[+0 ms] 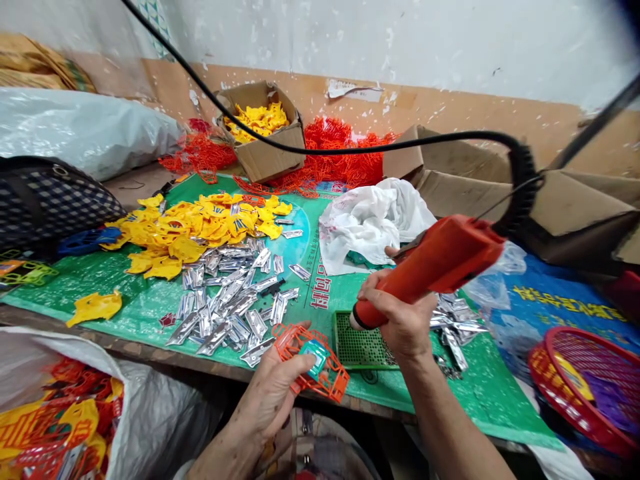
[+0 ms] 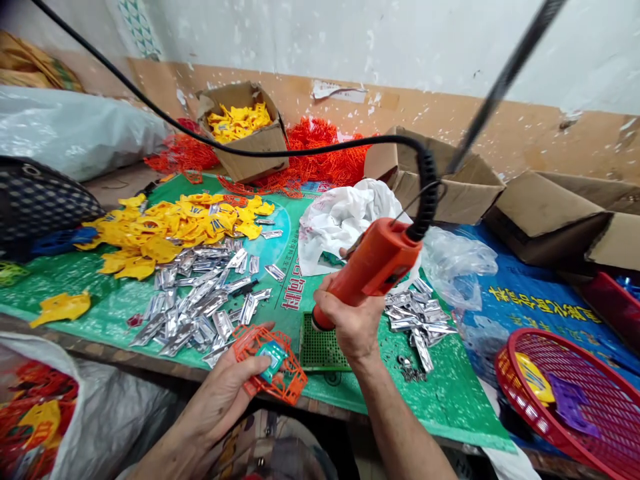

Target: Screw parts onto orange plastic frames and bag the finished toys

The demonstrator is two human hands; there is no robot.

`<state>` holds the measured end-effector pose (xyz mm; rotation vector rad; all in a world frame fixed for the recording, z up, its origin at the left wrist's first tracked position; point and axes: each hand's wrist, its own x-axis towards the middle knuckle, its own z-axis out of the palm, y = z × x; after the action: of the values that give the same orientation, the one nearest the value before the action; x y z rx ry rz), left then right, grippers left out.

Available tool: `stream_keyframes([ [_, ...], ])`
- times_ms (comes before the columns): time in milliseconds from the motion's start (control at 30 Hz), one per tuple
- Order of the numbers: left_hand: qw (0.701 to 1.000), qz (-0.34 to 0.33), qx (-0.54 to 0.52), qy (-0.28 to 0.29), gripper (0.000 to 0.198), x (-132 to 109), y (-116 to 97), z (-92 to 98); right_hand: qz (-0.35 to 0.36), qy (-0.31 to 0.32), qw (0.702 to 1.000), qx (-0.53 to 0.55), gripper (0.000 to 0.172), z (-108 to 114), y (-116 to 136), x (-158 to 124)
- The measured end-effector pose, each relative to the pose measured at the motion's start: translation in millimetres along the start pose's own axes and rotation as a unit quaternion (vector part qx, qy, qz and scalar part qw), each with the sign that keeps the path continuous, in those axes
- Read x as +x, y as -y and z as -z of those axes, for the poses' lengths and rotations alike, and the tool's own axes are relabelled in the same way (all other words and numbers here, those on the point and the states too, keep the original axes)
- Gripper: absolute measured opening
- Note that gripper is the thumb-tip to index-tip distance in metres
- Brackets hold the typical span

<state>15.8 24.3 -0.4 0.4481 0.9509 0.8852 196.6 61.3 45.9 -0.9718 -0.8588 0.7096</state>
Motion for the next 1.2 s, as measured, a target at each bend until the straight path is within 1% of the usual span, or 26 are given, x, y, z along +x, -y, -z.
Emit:
stream_keyframes([
  [67,1.0,0.001,-0.003,0.001,0.058,-1,-1,-0.7,-0.002,0.011,0.999,0.041,0.027,0,10,0],
  [167,1.0,0.002,-0.007,0.005,0.056,-1,-1,-0.3,-0.007,0.04,0.995,0.088,0.047,-2,29,-4],
  [233,1.0,0.001,-0.008,0.01,0.057,0,0,0.5,-0.015,0.066,0.991,0.114,0.053,-5,40,-11],
  [333,1.0,0.0,-0.018,0.019,0.06,1,0,0.9,-0.03,0.099,0.983,0.149,0.054,-9,50,-21],
  [433,0.999,0.004,-0.03,0.023,0.062,1,-1,0.0,-0.034,0.114,0.98,0.161,0.056,-11,52,-28],
  [867,0.999,0.003,-0.023,0.025,0.061,-2,-3,-2.7,-0.042,0.107,0.983,0.144,0.056,-13,47,-35],
  [1100,1.0,-0.004,-0.018,0.021,0.061,-2,-2,-4.2,-0.043,0.105,0.981,0.156,0.048,-12,48,-36],
  [1200,1.0,-0.004,-0.018,0.019,0.06,-3,-2,-4.7,-0.043,0.102,0.981,0.16,0.048,-13,48,-36],
])
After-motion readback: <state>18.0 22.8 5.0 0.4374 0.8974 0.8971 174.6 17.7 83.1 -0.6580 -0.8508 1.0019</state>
